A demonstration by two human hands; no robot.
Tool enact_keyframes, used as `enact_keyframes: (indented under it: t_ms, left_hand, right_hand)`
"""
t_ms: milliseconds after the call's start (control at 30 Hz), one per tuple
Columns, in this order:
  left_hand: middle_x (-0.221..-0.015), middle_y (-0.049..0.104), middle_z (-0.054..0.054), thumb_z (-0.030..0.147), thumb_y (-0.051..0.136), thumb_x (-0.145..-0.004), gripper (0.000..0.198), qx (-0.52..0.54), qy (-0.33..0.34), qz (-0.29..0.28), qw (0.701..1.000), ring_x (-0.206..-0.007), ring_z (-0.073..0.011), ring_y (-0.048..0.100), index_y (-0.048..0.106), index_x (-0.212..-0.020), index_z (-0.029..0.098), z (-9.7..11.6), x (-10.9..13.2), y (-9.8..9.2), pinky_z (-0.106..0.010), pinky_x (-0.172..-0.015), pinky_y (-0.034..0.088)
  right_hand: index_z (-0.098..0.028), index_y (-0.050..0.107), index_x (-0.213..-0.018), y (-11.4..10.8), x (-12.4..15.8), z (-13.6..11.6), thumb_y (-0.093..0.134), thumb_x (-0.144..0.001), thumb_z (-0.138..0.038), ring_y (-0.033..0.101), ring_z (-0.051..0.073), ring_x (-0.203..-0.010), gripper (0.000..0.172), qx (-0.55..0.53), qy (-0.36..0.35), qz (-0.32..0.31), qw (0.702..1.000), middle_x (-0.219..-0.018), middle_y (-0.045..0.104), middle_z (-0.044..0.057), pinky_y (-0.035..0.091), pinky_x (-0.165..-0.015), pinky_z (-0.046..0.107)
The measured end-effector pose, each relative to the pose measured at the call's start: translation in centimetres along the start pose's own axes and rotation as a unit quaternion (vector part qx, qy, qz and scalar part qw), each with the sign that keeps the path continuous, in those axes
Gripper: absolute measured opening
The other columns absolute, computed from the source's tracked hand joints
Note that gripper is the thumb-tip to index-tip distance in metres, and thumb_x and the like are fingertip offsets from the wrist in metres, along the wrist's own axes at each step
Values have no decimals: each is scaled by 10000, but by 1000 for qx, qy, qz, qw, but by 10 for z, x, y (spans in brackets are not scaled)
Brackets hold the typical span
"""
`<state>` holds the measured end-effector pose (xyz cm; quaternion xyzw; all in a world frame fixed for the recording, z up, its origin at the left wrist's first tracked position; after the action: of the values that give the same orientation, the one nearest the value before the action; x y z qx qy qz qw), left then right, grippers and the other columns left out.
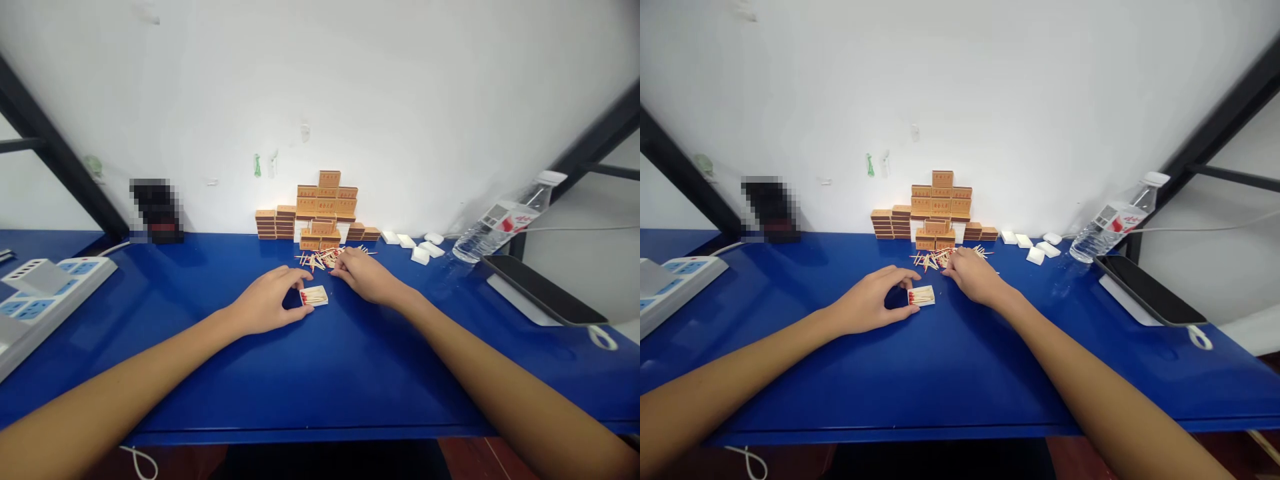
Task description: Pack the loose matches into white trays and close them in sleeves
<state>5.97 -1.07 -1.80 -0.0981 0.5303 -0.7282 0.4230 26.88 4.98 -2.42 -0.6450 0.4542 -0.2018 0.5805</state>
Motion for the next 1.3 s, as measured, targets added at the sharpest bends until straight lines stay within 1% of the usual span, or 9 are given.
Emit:
enact_keyframes:
  t_ms: [167,267,333,400,533,633,800,1033,1300]
  left_hand:
    - [-1105,696,-54,394,738,-909,504,-8,-4,0,1000,-1045,-252,649,548,-1345,230,0,0,1,-432,-941,538]
    - [-1093,691,-61,378,726,-911,412,-8,2,-1,1000,-1018,-256,648,577,-1264,228,2,0,0,-425,-900,543]
    - [-1088,688,-63,379,723,-912,390,-6,4,0,1000,-1011,-255,651,583,-1242,227,3,0,0,-422,-892,545]
    - [-1091,690,-60,388,734,-907,448,-5,1,4,1000,-1020,-254,655,569,-1292,229,2,0,0,-425,-906,546]
    - [-1109,697,-53,393,747,-906,520,-6,-6,3,1000,-1052,-250,659,552,-1362,237,0,1,0,-432,-945,545]
    - [-1113,696,-57,399,752,-904,518,-2,-11,-1,1000,-1057,-248,660,565,-1356,231,0,2,1,-433,-959,547]
    - [-1112,698,-57,402,743,-908,517,-6,-11,0,1000,-1052,-249,661,566,-1361,227,1,2,1,-435,-952,552]
    - [-1124,699,-56,405,731,-917,526,-8,-5,2,1000,-1067,-250,658,556,-1383,236,1,3,0,-430,-949,553]
    - [-1112,710,-52,405,744,-906,554,0,-19,1,1000,-1054,-256,655,548,-1396,237,1,1,-1,-433,-929,549]
  right_hand:
    - [-213,578,-886,-12,11,-31,572,-1033,-256,563,217,-885,153,-100,-67,28,992,-932,609,59,445,-799,332]
    - [-210,607,-912,-9,16,-57,594,-1024,-261,561,211,-906,124,-131,-111,14,985,-950,610,59,449,-811,330]
    - [-205,616,-908,-7,17,-63,596,-1021,-260,561,207,-898,127,-135,-119,9,984,-935,608,56,451,-807,329]
    - [-204,623,-910,-8,16,-54,586,-1024,-263,567,204,-885,134,-122,-102,20,987,-928,616,54,451,-804,331]
    - [-194,625,-932,-12,12,-9,621,-991,-258,587,232,-887,87,-11,-1,60,998,-961,642,86,452,-815,363]
    - [-191,611,-882,-6,9,15,637,-975,-260,595,241,-869,119,33,43,32,998,-951,647,100,453,-784,357]
    - [-196,602,-869,-1,7,18,598,-1004,-261,600,226,-847,150,34,43,6,998,-949,657,96,450,-763,336]
    - [-191,584,-899,-6,11,22,522,-1029,-252,611,251,-894,157,58,23,-33,998,-987,652,125,471,-811,359]
    - [-200,557,-908,-22,12,32,452,-1037,-302,613,268,-909,196,36,23,20,999,-996,645,140,473,-816,380]
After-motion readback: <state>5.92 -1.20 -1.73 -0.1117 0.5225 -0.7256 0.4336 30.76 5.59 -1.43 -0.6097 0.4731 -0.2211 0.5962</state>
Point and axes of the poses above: each hand's wrist, its own x-axis away from the middle knuckle, its own y-axis out of the palm, z = x × y, the point moved 5 cm from there along -x, towards the middle knuckle
